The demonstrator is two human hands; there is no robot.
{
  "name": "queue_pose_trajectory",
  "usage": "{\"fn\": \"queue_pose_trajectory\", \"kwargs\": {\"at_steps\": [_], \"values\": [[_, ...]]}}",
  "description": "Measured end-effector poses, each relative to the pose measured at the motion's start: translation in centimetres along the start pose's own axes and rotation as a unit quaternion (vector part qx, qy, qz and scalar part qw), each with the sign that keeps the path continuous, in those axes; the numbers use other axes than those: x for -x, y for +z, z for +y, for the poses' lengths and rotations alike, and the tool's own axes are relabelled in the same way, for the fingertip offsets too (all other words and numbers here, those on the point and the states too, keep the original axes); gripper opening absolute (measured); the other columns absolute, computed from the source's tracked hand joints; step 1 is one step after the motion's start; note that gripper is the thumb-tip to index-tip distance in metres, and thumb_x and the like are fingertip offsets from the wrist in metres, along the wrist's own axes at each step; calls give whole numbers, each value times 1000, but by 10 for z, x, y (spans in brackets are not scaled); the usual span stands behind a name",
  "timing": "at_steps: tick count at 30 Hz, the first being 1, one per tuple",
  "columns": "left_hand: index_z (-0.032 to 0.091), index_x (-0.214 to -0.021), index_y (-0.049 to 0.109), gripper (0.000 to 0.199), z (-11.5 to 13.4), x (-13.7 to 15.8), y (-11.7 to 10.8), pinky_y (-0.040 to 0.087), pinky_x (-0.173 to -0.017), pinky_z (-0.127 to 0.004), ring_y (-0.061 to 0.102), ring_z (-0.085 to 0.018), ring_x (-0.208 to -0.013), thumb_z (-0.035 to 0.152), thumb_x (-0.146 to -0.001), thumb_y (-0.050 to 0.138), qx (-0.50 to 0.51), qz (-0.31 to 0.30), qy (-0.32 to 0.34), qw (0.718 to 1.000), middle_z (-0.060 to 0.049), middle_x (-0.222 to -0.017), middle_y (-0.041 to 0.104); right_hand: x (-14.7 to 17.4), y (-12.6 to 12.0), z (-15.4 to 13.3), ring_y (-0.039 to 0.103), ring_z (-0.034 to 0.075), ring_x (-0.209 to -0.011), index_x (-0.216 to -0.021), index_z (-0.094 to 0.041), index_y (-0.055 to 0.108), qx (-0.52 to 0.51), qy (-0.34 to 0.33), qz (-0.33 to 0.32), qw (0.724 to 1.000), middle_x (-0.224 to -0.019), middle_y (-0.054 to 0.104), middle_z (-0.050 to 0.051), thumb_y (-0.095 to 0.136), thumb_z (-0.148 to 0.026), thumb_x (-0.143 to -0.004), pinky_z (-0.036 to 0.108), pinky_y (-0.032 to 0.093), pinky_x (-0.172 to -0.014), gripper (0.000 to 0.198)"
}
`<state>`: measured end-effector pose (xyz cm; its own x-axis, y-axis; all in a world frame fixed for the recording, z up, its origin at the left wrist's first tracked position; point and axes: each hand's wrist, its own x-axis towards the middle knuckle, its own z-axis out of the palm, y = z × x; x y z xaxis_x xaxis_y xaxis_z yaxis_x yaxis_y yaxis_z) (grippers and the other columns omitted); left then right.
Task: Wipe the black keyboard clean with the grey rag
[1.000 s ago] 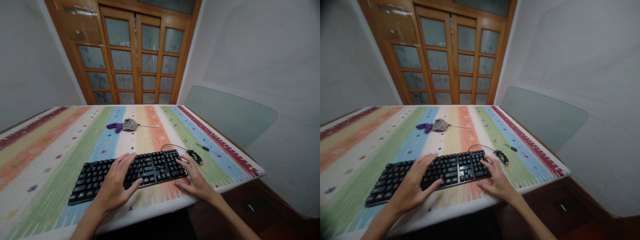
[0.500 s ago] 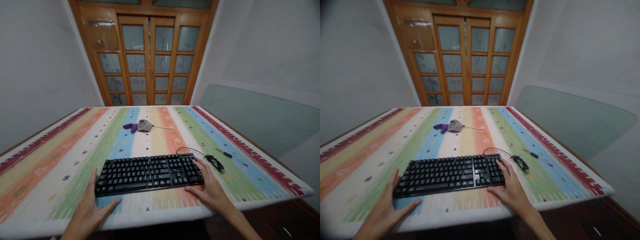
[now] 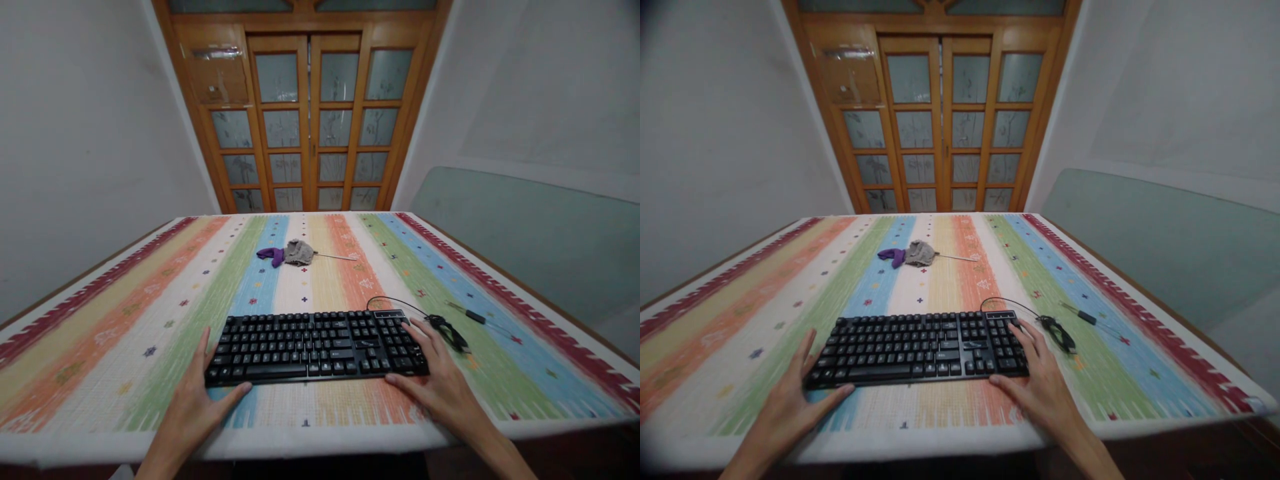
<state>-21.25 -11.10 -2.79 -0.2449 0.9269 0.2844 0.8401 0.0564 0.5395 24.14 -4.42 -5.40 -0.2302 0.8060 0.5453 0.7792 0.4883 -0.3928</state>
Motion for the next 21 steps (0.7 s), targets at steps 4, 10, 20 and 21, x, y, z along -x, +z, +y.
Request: {"fn": "queue_pose_trajectory", "kwargs": {"at_steps": [4, 10, 20, 21], "values": [[20, -166, 11, 109, 9, -7, 13, 51, -109, -61, 62, -39, -133, 62, -83, 68, 7, -6, 25, 1000, -21, -147, 62, -3, -3, 13, 50, 40, -137, -149, -26, 45, 11, 8, -1, 1000, -155, 41, 15, 73, -51, -89, 60, 48, -112, 71], [18, -165, 13, 103, 13, -10, 25, 51, -110, -61, 60, -39, -135, 59, -87, 65, 10, -12, 49, 999, -24, -153, 55, -5, -4, 28, 54, 38, -134, -147, -23, 51, 8, 46, -26, 999, -153, 44, 16, 73, -54, -86, 56, 51, -109, 71], [19, -151, 46, 72, 21, -38, -3, 51, -111, -55, 65, -35, -130, 62, -93, 55, 14, 1, 65, 998, -17, -141, 67, -60, -33, 0, 49, 41, -139, -141, -27, 58, 18, -25, -68, 997, -153, 47, 14, 76, -55, -86, 60, 45, -114, 64], [18, -146, 52, 67, 23, -47, -8, 50, -112, -55, 65, -34, -131, 62, -95, 52, 12, 9, 73, 997, -16, -141, 67, -72, -34, -7, 50, 39, -138, -141, -26, 57, 16, -43, -67, 997, -153, 47, 14, 72, -53, -91, 59, 45, -115, 59]]}}
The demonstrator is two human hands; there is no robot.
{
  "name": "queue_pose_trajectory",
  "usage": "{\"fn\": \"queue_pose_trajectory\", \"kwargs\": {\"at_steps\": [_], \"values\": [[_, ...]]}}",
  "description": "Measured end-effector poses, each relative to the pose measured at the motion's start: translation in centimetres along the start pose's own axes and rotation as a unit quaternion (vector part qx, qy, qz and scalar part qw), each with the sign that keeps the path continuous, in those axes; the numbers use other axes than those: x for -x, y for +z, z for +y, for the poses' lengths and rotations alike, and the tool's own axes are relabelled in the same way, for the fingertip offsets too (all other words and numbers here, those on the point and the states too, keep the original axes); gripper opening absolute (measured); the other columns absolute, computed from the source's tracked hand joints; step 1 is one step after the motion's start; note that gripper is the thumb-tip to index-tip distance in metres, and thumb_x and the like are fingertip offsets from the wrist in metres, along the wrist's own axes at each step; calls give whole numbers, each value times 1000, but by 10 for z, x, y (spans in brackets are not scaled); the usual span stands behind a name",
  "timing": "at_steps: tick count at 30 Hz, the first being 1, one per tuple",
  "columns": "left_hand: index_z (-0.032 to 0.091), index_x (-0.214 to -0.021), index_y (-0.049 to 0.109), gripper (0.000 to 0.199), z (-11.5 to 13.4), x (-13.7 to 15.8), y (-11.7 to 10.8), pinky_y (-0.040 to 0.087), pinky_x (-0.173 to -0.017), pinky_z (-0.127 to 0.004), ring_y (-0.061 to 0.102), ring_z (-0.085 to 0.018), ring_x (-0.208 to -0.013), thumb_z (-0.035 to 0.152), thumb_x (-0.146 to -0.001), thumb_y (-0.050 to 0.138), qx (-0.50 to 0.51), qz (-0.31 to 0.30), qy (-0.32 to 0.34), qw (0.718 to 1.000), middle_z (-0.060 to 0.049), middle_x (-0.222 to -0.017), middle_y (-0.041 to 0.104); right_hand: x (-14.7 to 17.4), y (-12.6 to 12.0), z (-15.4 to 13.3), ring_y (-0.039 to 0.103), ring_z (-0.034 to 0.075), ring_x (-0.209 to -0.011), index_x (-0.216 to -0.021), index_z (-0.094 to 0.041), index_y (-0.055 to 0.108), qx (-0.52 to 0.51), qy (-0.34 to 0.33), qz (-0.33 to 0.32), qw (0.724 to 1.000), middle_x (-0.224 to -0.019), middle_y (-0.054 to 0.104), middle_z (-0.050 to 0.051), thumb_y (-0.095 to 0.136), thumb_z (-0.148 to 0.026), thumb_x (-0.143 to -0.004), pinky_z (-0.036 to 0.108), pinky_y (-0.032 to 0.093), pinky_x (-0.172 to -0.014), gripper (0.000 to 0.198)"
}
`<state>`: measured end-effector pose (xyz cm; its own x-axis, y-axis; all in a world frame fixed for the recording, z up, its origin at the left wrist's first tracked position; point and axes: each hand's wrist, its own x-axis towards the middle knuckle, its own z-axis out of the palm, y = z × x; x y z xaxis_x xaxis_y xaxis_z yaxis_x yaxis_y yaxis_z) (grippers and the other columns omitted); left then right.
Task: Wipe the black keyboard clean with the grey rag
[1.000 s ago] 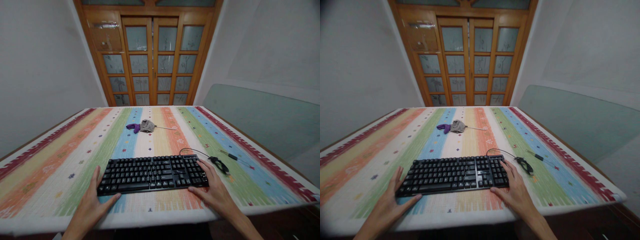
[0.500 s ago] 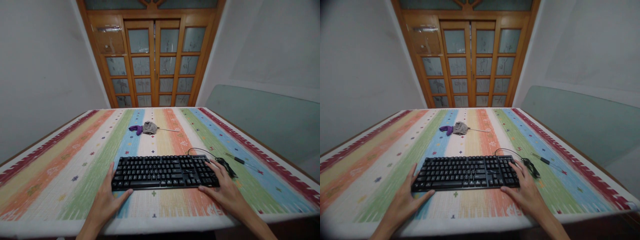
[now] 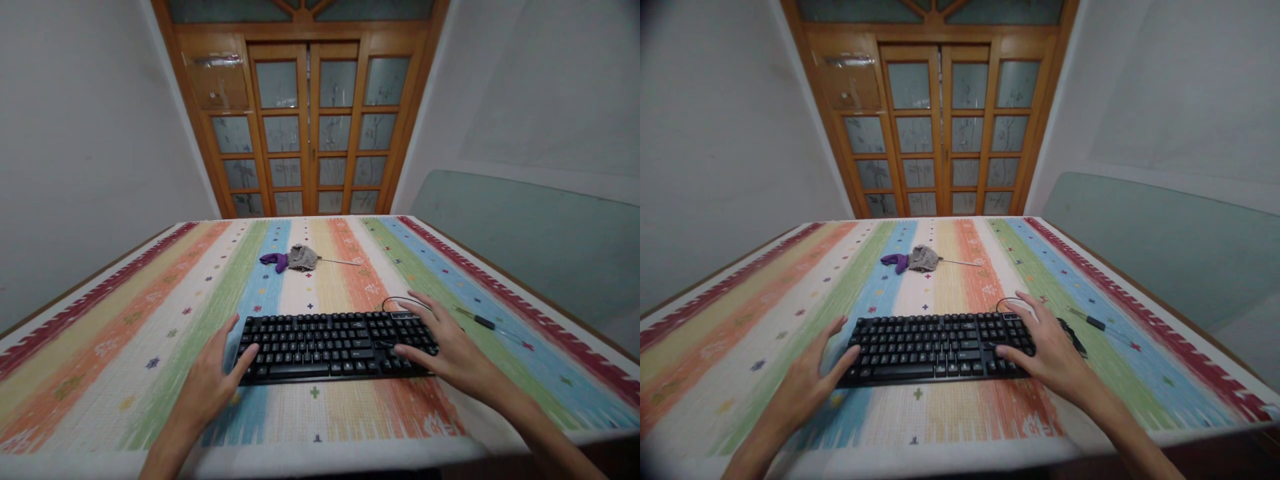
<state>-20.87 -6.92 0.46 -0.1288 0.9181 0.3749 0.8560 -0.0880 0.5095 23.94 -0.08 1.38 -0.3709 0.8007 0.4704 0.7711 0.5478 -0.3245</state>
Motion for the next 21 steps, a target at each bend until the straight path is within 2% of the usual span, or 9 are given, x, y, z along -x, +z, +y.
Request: {"fn": "queue_pose_trajectory", "kwargs": {"at_steps": [2, 4, 7, 9, 12, 16, 21], "values": [[19, -140, 57, 62, 1, -21, -8, 49, -113, -54, 64, -33, -130, 62, -96, 49, -1, 15, 31, 999, -14, -139, 69, -27, 0, -12, 52, 36, -137, -139, -26, 57, -6, -42, 12, 999, -153, 47, 14, 65, -47, -97, 57, 46, -113, 47], [19, -133, 62, 59, 1, -44, -14, 48, -114, -53, 65, -32, -129, 63, -97, 48, 2, 20, 61, 998, -14, -136, 71, -58, 7, -21, 52, 34, -137, -139, -26, 56, -15, -77, 7, 997, -152, 48, 14, 64, -40, -98, 55, 46, -114, 44], [17, -122, 69, 59, -3, -75, -15, 50, -112, -50, 69, -32, -122, 65, -96, 45, 12, -16, 84, 996, -14, -128, 75, -105, 31, -30, 53, 33, -134, -136, -22, 57, -31, -137, 1, 990, -144, 54, 15, 66, -32, -96, 54, 46, -114, 43], [19, -113, 72, 59, -8, -91, -10, 53, -109, -48, 72, -31, -116, 68, -95, 44, 23, -47, 92, 994, -13, -121, 78, -136, 51, -34, 55, 32, -131, -134, -19, 58, -27, -149, -19, 988, -139, 57, 16, 67, -28, -95, 52, 47, -112, 41], [19, -108, 74, 61, -18, -102, 2, 54, -107, -45, 74, -31, -112, 70, -94, 44, 48, -65, 87, 993, -14, -116, 80, -178, 84, -40, 55, 33, -130, -135, -14, 58, -6, -136, -41, 990, -137, 57, 19, 71, -25, -93, 51, 46, -112, 45], [17, -118, 70, 54, -33, -101, 20, 54, -107, -47, 74, -29, -113, 60, -97, 46, 92, -31, 62, 993, -14, -119, 79, -223, 124, -54, 53, 34, -131, -140, -12, 56, 31, -103, -81, 991, -140, 57, 20, 73, -24, -91, 48, 44, -112, 53], [20, -122, 69, 43, -48, -97, 34, 54, -106, -49, 73, -30, -112, 50, -95, 53, 95, 6, 77, 993, -12, -118, 78, -260, 159, -69, 49, 32, -138, -153, -16, 48, 107, -47, -130, 985, -151, 50, 18, 72, -28, -93, 41, 37, -116, 65]]}}
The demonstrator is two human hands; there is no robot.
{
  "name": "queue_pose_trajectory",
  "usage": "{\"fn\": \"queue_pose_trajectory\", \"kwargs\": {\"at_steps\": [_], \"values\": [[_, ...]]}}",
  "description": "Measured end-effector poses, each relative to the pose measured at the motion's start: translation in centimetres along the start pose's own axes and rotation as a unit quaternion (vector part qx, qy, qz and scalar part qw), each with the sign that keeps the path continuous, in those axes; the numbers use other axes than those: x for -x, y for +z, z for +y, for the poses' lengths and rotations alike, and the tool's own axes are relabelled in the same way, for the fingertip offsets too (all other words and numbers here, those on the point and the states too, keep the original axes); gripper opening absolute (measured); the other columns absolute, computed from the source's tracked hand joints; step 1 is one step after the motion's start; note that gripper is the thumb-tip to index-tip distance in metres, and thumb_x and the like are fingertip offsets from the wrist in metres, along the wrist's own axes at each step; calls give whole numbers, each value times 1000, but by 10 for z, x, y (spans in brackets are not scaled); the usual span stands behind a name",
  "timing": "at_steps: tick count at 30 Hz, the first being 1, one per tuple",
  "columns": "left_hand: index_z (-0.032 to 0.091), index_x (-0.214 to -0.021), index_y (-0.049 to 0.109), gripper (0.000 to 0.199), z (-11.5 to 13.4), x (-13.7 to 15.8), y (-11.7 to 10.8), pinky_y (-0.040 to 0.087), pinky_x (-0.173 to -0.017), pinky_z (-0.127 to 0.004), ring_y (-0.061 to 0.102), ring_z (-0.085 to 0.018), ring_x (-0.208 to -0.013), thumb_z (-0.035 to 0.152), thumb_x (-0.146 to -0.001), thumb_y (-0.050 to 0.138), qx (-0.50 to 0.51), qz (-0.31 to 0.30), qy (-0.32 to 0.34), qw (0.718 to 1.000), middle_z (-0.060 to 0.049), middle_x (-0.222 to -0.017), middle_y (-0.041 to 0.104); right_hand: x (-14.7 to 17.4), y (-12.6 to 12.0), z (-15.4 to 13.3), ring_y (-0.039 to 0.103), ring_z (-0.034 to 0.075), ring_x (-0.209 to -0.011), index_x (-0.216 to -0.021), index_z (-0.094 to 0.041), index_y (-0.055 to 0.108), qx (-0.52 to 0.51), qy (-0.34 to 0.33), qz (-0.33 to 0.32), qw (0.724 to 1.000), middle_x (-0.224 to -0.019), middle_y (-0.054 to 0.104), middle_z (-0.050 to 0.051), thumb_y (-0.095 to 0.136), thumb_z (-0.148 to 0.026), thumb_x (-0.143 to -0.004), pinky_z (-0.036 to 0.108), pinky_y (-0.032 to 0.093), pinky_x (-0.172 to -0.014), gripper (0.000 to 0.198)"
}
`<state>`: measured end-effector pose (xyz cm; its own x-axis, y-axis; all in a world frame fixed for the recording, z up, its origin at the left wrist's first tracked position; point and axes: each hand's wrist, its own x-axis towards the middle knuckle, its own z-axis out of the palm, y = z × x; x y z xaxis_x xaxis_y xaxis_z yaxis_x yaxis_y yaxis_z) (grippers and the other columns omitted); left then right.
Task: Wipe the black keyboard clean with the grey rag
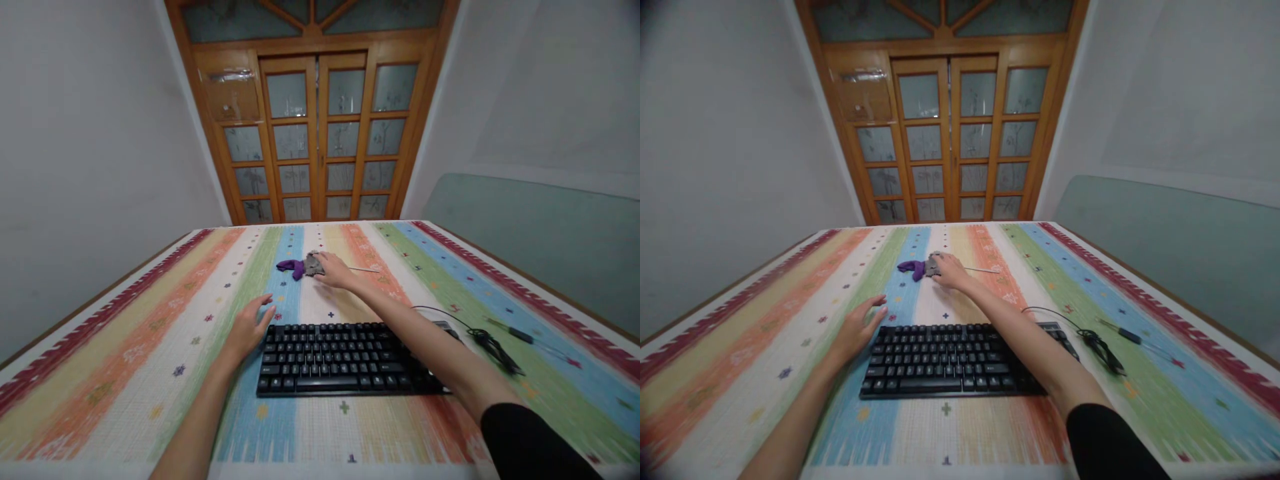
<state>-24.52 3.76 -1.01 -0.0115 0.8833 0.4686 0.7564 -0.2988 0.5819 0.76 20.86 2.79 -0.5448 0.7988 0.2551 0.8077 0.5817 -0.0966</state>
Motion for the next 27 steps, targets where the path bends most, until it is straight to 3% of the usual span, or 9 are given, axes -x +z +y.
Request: {"fn": "queue_pose_trajectory", "kwargs": {"at_steps": [6, 11, 15, 21, 24, 27], "values": [[22, -132, 61, 40, -8, 1, 3, 53, -105, -47, 72, -26, -111, 40, -97, 54, 7, 43, 9, 999, -9, -115, 76, -32, 18, -8, 54, 36, -131, -153, -19, 49, 34, 65, -37, 997, -149, 51, 20, 70, -37, -96, 44, 39, -112, 63], [20, -136, 57, 43, -9, 1, 6, 53, -105, -47, 71, -26, -110, 38, -98, 54, 8, 53, 13, 998, -11, -115, 74, -40, 21, -12, 59, 32, -124, -137, -18, 65, 56, 82, -49, 994, -132, 65, 18, 61, -25, -101, 40, 43, -103, 37], [19, -134, 58, 41, -10, 1, 7, 53, -105, -47, 71, -27, -110, 36, -97, 54, 13, 55, 15, 998, -11, -115, 74, -38, 13, -14, 60, 30, -119, -128, -18, 70, 63, 79, -27, 995, -126, 68, 16, 55, -11, -98, 35, 44, -97, 34], [20, -132, 60, 40, -6, 1, 6, 53, -106, -49, 72, -28, -111, 37, -96, 57, 35, 79, 26, 996, -11, -115, 75, -32, -18, -12, 58, 33, -120, -131, -14, 66, 63, 96, 43, 992, -130, 65, 19, 52, -15, -100, 40, 47, -95, 34], [20, -132, 60, 42, -1, 1, 7, 54, -107, -50, 72, -27, -112, 39, -95, 60, 81, 84, 20, 993, -10, -116, 75, -25, -34, -17, 59, 32, -120, -141, -15, 58, 6, 60, 108, 992, -131, 65, 17, 55, -16, -100, 40, 48, -97, 41], [21, -135, 59, 47, 5, 0, 10, 55, -107, -50, 72, -27, -113, 44, -94, 65, 168, 95, -1, 981, -10, -119, 75, -12, -40, -34, 64, 31, -115, -148, -15, 52, -118, -38, 153, 980, -126, 69, 14, 69, -18, -94, 40, 51, -98, 57]]}}
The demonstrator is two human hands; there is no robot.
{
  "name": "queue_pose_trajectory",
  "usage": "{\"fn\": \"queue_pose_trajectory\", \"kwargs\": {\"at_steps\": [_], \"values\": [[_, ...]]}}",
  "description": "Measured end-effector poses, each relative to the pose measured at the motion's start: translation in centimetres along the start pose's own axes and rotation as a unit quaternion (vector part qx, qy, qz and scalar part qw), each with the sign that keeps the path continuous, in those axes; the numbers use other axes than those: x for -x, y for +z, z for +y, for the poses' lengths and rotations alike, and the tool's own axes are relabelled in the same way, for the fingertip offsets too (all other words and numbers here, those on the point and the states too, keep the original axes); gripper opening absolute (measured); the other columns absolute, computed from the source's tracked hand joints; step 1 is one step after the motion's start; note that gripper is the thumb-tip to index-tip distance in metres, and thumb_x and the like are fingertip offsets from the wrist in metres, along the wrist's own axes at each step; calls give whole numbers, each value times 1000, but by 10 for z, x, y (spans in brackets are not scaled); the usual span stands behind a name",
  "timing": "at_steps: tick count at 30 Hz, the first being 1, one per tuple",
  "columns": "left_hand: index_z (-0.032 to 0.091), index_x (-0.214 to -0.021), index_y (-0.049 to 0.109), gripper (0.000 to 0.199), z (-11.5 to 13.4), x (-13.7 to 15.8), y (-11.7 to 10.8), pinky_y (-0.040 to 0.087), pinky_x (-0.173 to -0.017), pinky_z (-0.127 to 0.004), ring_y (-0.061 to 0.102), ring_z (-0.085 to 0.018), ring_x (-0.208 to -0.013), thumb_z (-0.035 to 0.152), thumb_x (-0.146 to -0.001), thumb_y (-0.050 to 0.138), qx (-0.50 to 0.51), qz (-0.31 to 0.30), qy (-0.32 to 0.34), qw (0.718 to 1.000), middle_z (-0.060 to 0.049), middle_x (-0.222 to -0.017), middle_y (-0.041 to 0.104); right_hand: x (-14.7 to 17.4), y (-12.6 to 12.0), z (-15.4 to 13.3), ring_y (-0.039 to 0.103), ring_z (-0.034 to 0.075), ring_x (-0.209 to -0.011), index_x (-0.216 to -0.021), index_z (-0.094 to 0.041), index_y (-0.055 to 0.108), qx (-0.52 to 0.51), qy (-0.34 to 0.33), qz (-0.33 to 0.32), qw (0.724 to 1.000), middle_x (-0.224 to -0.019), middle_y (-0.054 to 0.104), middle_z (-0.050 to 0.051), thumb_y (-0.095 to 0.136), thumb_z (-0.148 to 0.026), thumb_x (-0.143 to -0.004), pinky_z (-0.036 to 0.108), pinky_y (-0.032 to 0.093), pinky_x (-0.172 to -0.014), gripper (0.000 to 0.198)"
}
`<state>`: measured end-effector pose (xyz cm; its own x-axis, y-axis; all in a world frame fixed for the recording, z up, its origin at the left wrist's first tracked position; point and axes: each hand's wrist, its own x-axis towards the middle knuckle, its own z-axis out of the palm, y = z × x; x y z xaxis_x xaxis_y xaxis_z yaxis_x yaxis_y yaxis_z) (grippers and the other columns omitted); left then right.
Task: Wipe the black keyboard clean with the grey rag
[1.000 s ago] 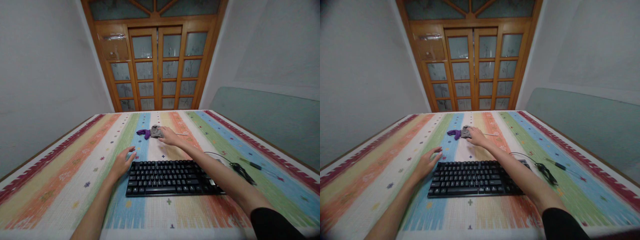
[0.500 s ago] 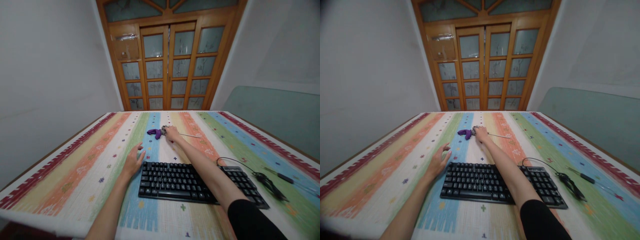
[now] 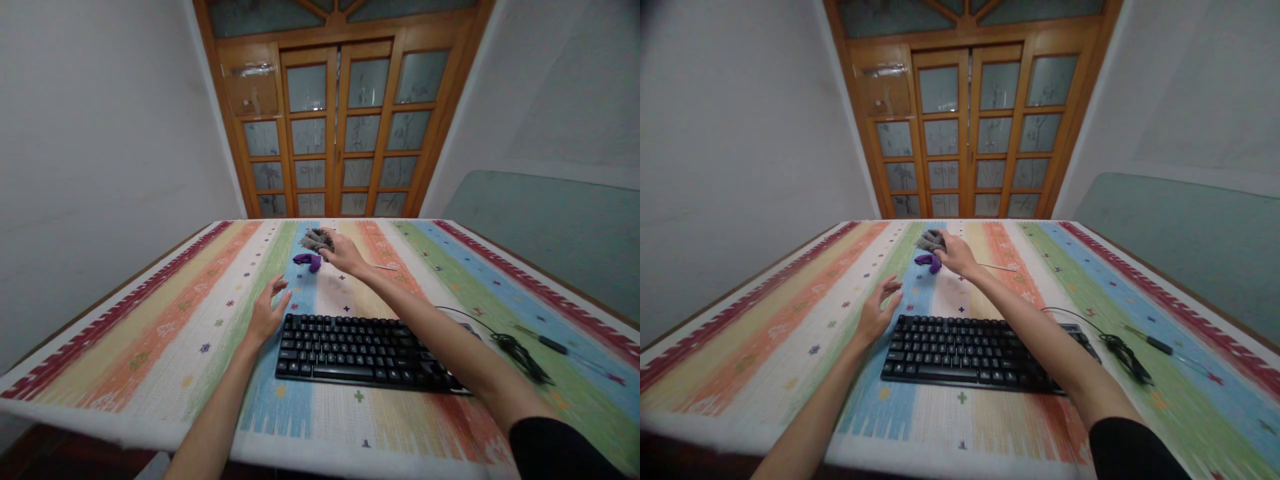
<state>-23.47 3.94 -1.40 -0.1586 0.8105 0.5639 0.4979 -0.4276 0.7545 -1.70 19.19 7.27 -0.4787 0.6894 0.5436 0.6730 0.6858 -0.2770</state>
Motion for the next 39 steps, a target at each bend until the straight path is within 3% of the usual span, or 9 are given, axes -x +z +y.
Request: {"fn": "queue_pose_trajectory", "kwargs": {"at_steps": [5, 9, 15, 19, 22, 25, 31, 39], "values": [[20, -136, 57, 63, 5, -2, 7, 57, -103, -47, 71, -29, -117, 57, -88, 71, 140, 42, -36, 989, -16, -128, 72, 27, 13, -49, 67, 28, -112, -143, -17, 59, -141, -114, -35, 983, -123, 72, 12, 77, -20, -90, 39, 53, -97, 56], [17, -116, 67, 56, 7, -4, 5, 58, -100, -44, 73, -30, -110, 62, -83, 74, 162, 78, -45, 983, -14, -115, 78, 44, 33, -77, 66, 28, -113, -129, -16, 69, -162, -171, -50, 971, -123, 71, 13, 77, -12, -88, 39, 51, -100, 42], [19, -87, 67, 42, 10, -7, -10, 61, -82, -37, 74, -25, -83, 52, -67, 83, 166, 112, -89, 976, -5, -85, 77, 52, 42, -85, 62, 27, -110, -125, -12, 67, -124, -206, -34, 970, -123, 67, 15, 67, -4, -90, 40, 49, -101, 36], [19, -84, 66, 36, 10, -8, -21, 59, -72, -33, 72, -22, -74, 54, -74, 67, 167, 117, -128, 971, -2, -73, 71, 59, 34, -86, 58, 26, -106, -135, -14, 63, -81, -255, -73, 961, -121, 66, 14, 62, -3, -90, 40, 48, -99, 46], [19, -88, 65, 44, 8, -10, -24, 57, -71, -35, 72, -23, -71, 61, -81, 54, 160, 125, -149, 968, -4, -71, 72, 69, 30, -86, 56, 26, -104, -131, -14, 68, -39, -305, -135, 942, -120, 65, 15, 61, -1, -90, 39, 48, -94, 44], [18, -91, 65, 59, 6, -12, -22, 58, -76, -39, 75, -26, -77, 74, -81, 49, 160, 87, -178, 967, -9, -76, 76, 79, 31, -84, 54, 26, -102, -119, -17, 76, -6, -334, -187, 924, -121, 65, 14, 63, -3, -91, 38, 47, -91, 34], [17, -89, 69, 75, 5, -10, -17, 58, -84, -43, 76, -29, -84, 87, -80, 44, 147, -21, -202, 968, -13, -81, 78, 84, 37, -83, 53, 25, -99, -120, -19, 78, -2, -341, -204, 918, -121, 67, 12, 63, -4, -91, 38, 46, -91, 36], [16, -90, 71, 79, 5, -8, -19, 57, -82, -42, 75, -28, -86, 89, -80, 42, 129, -17, -203, 971, -14, -85, 79, 82, 34, -87, 56, 26, -100, -104, -13, 81, -1, -317, -204, 926, -111, 69, 16, 62, -2, -92, 39, 44, -97, 25]]}}
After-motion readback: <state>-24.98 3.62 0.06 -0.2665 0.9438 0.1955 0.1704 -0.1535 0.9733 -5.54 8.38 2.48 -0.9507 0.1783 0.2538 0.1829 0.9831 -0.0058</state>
